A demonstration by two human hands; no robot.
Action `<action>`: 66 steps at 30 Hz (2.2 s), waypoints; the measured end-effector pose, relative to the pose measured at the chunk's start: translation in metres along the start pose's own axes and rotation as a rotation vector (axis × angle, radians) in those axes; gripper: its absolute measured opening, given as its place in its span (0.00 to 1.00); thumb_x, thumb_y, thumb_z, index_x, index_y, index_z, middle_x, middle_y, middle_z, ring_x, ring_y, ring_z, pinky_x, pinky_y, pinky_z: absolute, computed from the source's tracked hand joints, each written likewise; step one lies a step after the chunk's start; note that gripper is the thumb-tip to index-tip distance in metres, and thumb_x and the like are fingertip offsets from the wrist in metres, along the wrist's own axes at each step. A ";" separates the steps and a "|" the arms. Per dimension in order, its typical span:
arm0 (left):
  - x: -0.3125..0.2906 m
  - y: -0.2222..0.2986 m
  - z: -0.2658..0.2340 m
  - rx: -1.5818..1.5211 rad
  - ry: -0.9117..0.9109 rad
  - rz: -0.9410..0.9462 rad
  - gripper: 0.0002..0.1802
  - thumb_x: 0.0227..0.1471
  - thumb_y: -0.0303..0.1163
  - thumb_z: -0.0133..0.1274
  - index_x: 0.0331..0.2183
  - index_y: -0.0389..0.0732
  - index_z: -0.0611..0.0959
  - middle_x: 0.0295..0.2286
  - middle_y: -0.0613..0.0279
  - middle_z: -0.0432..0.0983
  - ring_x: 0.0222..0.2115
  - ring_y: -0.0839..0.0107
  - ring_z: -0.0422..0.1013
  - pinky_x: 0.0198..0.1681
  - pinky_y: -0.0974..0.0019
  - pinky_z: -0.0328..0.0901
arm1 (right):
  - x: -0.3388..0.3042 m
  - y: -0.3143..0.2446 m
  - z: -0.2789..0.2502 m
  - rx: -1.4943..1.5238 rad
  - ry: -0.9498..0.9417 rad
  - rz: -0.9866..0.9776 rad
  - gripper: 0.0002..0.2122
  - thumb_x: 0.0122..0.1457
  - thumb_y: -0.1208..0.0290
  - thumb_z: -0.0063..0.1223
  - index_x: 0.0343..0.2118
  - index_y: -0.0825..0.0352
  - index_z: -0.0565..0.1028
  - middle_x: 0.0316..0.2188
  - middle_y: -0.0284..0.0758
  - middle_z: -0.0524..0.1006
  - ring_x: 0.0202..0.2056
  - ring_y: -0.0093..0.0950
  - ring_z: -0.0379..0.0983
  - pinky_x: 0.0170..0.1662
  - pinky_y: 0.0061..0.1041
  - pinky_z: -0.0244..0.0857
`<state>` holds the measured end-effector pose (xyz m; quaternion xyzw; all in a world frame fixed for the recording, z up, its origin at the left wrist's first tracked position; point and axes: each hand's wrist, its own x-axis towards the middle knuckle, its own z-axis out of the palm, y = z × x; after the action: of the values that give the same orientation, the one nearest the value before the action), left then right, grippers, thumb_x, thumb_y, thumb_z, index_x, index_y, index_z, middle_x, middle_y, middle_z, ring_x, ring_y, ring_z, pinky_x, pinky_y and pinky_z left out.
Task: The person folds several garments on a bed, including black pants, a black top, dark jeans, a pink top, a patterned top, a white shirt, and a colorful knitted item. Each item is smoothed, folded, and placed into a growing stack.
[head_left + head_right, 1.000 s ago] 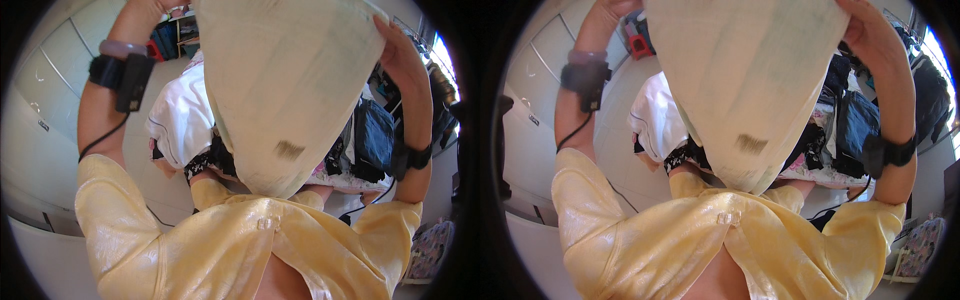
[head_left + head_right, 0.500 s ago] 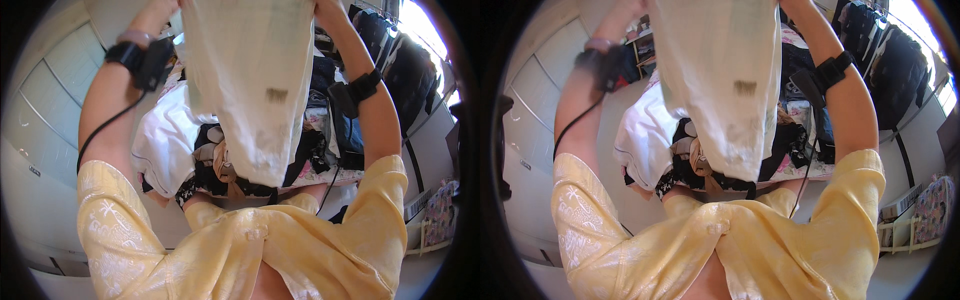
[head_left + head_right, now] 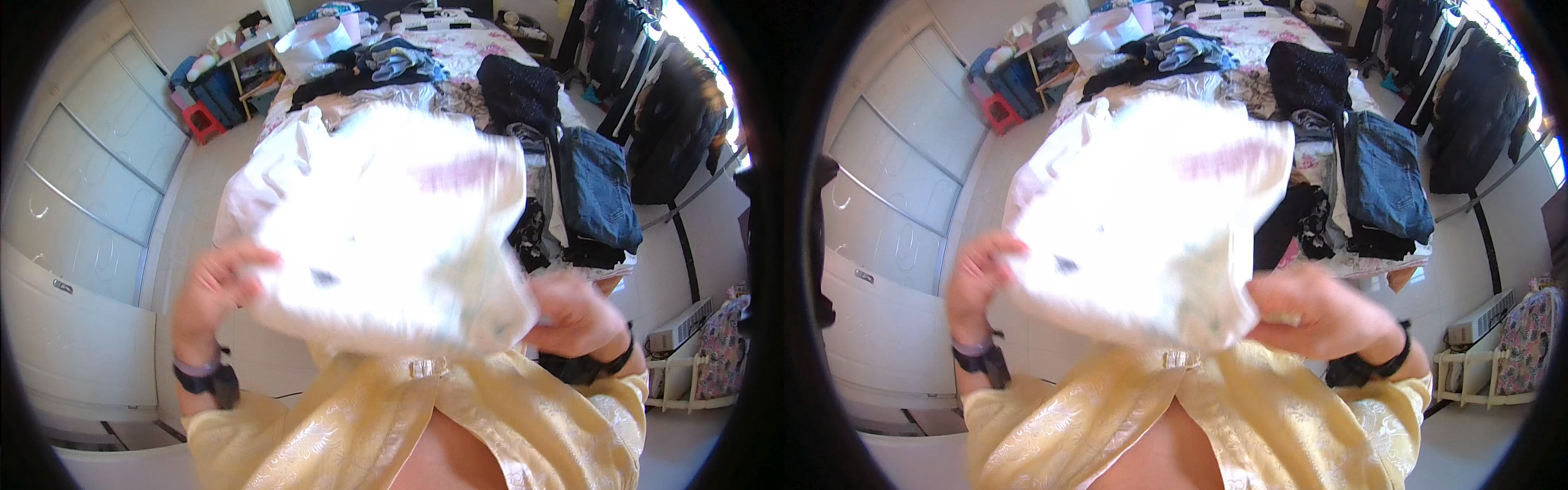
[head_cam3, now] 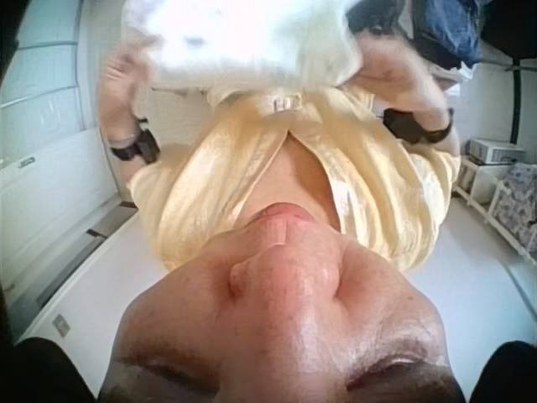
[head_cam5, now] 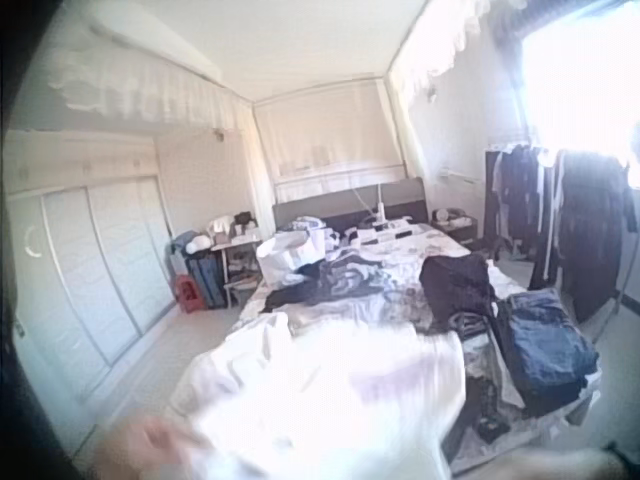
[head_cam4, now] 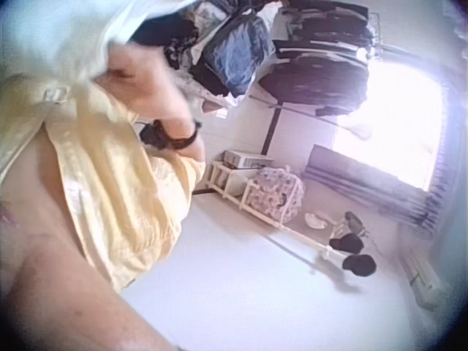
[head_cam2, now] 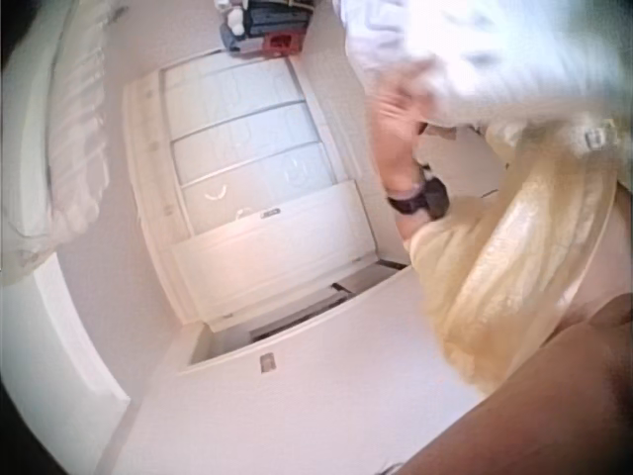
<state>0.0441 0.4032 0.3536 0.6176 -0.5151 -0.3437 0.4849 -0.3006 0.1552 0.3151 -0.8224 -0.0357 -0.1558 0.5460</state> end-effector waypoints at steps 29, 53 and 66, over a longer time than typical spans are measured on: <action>0.181 -0.350 0.079 0.205 0.407 0.055 0.35 0.44 0.39 0.65 0.50 0.31 0.71 0.45 0.51 0.73 0.47 0.64 0.69 0.51 0.61 0.63 | -0.023 0.327 0.071 0.115 1.104 0.503 0.09 0.62 0.70 0.51 0.42 0.68 0.73 0.36 0.28 0.74 0.37 0.19 0.68 0.44 0.20 0.64; 0.124 -0.235 0.150 -0.632 0.217 -0.197 0.39 0.44 0.16 0.55 0.58 0.36 0.61 0.51 0.59 0.67 0.51 0.67 0.66 0.56 0.65 0.60 | 0.048 0.264 0.112 1.784 0.985 0.285 0.29 0.54 0.65 0.62 0.56 0.66 0.63 0.55 0.40 0.68 0.57 0.39 0.63 0.63 0.47 0.51; 0.110 -0.192 0.170 -1.447 -0.242 -0.215 0.37 0.61 0.57 0.37 0.63 0.43 0.57 0.60 0.62 0.58 0.60 0.64 0.55 0.63 0.56 0.51 | 0.045 0.196 0.055 1.212 1.028 0.254 0.19 0.46 0.85 0.54 0.44 0.72 0.73 0.39 0.37 0.77 0.41 0.30 0.74 0.47 0.30 0.68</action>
<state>-0.0288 0.2551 0.1286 0.1485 -0.1461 -0.7086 0.6741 -0.2008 0.1219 0.1354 -0.2062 0.2356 -0.4052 0.8590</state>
